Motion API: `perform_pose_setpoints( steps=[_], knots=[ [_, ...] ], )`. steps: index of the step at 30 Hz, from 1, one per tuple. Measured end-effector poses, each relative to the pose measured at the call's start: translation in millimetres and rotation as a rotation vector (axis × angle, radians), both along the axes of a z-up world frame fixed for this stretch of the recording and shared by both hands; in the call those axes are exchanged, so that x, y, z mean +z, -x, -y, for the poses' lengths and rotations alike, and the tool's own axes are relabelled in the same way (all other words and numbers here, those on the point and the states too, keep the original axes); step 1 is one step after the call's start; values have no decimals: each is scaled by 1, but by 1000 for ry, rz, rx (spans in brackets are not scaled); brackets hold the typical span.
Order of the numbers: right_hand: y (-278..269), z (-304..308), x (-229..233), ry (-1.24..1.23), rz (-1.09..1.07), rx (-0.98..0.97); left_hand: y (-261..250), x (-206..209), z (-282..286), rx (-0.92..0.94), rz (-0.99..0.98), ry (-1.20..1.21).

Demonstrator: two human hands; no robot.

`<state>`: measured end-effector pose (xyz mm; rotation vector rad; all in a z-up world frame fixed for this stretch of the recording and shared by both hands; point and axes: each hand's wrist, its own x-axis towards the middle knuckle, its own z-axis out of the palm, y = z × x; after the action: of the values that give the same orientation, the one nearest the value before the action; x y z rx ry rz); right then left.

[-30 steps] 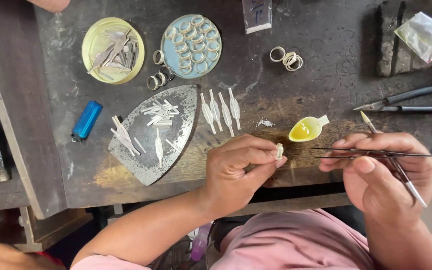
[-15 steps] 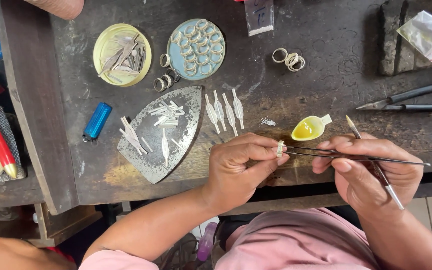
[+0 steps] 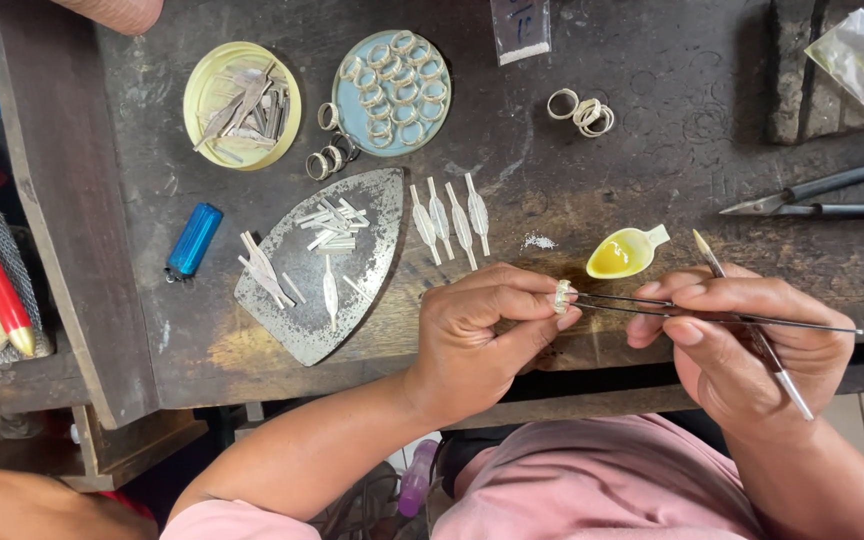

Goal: The person is using a small brush to apply flux or adhesive to a metal base and then using tweezers to carefully place thin decorative metal strips onto it to create a pattern.

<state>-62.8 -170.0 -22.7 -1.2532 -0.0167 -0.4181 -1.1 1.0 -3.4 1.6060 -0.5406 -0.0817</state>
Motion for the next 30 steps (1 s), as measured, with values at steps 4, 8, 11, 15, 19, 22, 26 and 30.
perform_pose_setpoints(
  steps=[4,8,11,15,19,22,26,30],
  knots=[
    [1,1,0,16,-6,7,0,0,0,-1,-3,3],
    [1,0,1,24,-34,-24,0,0,0,2,9,-14],
    [3,2,-2,12,-32,-28,0,0,0,-1,21,-19],
    [3,3,-4,-15,-5,-23,-1,1,0,-11,20,-10],
    [3,1,0,11,-22,-22,-1,0,0,-6,19,-11],
    [2,1,2,1,-22,-1,-1,0,0,-2,33,-25],
    [3,-1,2,-4,-35,-27,-1,1,0,-5,30,-26],
    [2,-1,3,16,-42,-29,-1,0,0,-5,34,-33]
  ],
)
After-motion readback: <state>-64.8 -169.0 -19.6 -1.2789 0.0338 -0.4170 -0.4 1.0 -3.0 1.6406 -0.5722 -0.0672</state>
